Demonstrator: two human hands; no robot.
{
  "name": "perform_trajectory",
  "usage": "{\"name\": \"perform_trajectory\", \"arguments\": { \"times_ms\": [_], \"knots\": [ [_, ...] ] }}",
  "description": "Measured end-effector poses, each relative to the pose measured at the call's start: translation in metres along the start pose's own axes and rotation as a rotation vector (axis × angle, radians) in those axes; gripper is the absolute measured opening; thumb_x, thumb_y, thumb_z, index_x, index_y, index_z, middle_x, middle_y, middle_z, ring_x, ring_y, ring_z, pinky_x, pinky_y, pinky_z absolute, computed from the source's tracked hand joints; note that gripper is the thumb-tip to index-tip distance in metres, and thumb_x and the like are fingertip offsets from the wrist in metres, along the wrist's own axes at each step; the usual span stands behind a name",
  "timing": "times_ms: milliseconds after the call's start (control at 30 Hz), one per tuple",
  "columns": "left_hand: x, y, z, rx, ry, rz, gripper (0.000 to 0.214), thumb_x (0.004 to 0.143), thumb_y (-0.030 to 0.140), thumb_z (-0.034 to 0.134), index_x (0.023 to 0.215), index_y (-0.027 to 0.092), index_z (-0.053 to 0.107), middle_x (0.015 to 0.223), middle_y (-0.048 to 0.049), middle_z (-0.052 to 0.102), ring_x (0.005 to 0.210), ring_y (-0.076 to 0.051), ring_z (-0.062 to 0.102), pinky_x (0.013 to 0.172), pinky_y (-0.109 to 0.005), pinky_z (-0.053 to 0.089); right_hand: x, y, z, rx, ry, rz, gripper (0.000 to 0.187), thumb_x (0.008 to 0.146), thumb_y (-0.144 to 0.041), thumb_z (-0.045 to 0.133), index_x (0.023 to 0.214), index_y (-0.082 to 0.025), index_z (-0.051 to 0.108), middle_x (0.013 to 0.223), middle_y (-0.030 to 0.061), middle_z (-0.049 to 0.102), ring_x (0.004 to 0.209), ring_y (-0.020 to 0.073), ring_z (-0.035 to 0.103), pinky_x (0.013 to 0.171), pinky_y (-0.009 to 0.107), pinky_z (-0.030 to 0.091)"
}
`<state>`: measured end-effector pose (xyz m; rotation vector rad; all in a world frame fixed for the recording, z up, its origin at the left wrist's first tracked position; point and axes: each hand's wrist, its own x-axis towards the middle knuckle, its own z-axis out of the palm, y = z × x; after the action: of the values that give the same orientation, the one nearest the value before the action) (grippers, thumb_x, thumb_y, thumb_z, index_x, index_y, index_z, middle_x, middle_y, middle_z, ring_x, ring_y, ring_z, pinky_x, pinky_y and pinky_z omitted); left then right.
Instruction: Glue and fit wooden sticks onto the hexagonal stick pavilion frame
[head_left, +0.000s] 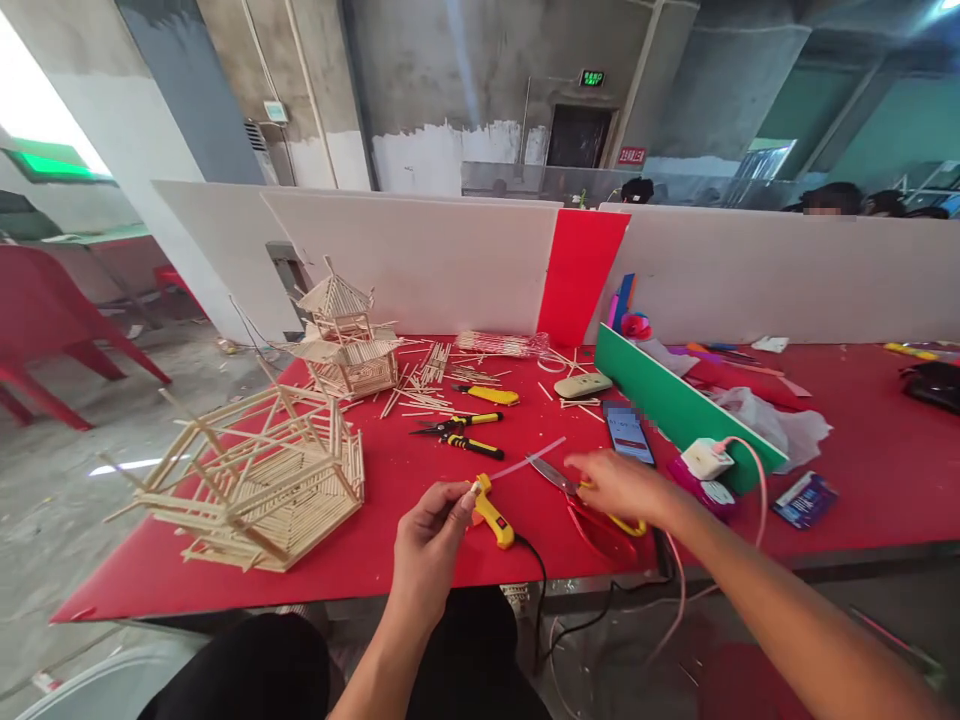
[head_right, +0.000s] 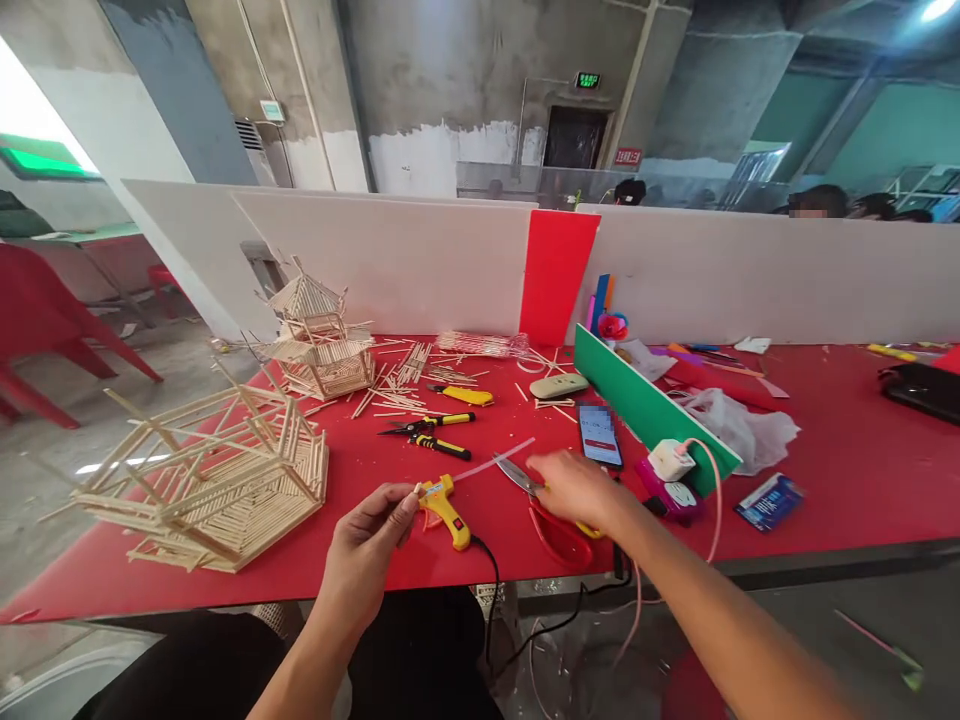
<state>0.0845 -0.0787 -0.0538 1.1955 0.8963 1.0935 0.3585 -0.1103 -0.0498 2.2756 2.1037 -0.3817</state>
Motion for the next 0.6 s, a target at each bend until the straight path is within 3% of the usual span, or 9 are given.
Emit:
{"name": "perform_trajectory", "arguments": {
  "times_ms": [100,200,267,400,600],
  "knots": [
    [-0.008,-0.001,0.013,-0.083,-0.040,-0.020,0.032,0.072,0.045,0.081,0.079,0.015,0.073,0.062,0.0010,0.057,0.057,-0.010,0.047,0.054,-0.021,0.039,-0.042,0.003,0.037,-0.076,-0.012,0.097,0.066,0.075,-0.010,0.057,0.141,-0.019,0.054,0.124,0.0161,0.066,0.111,0.0294,0.064,0.085,0.033,0.046],
    [-0.017,0.001,0.014,-0.134,-0.046,0.003,0.032,0.072,0.044,0.081,0.082,0.015,0.073,0.067,-0.0004,0.061,0.060,-0.011,0.052,0.058,-0.023,0.043,-0.050,0.007,0.058,-0.140,0.008,0.154,0.078,0.076,-0.007,0.051,0.152,-0.016,0.038,0.125,0.0195,0.063,0.116,0.0301,0.062,0.090,0.036,0.045],
    [-0.022,0.005,0.007,-0.126,-0.032,0.042,0.030,0.073,0.042,0.081,0.083,0.015,0.073,0.068,-0.0007,0.062,0.060,-0.011,0.052,0.059,-0.023,0.043,-0.049,0.012,0.062,-0.149,-0.003,0.168,0.082,0.074,-0.009,0.053,0.153,-0.016,0.036,0.122,0.0198,0.066,0.111,0.0313,0.065,0.087,0.037,0.046],
    [-0.033,0.015,-0.013,-0.092,0.054,0.108,0.027,0.073,0.040,0.082,0.081,0.016,0.073,0.068,0.0001,0.061,0.059,-0.010,0.047,0.057,-0.022,0.040,-0.056,0.028,0.064,-0.117,-0.032,0.207,0.074,0.076,-0.017,0.053,0.150,-0.018,0.044,0.128,0.0200,0.066,0.114,0.0352,0.065,0.090,0.043,0.047],
    [-0.042,0.023,-0.029,-0.075,0.116,0.144,0.029,0.073,0.043,0.081,0.081,0.015,0.075,0.067,-0.0002,0.059,0.060,-0.010,0.044,0.056,-0.022,0.038,-0.091,0.062,0.067,-0.066,0.030,0.267,0.048,0.085,-0.038,0.049,0.130,-0.033,0.064,0.118,0.0146,0.073,0.108,0.0378,0.069,0.086,0.049,0.049]
  ]
}}
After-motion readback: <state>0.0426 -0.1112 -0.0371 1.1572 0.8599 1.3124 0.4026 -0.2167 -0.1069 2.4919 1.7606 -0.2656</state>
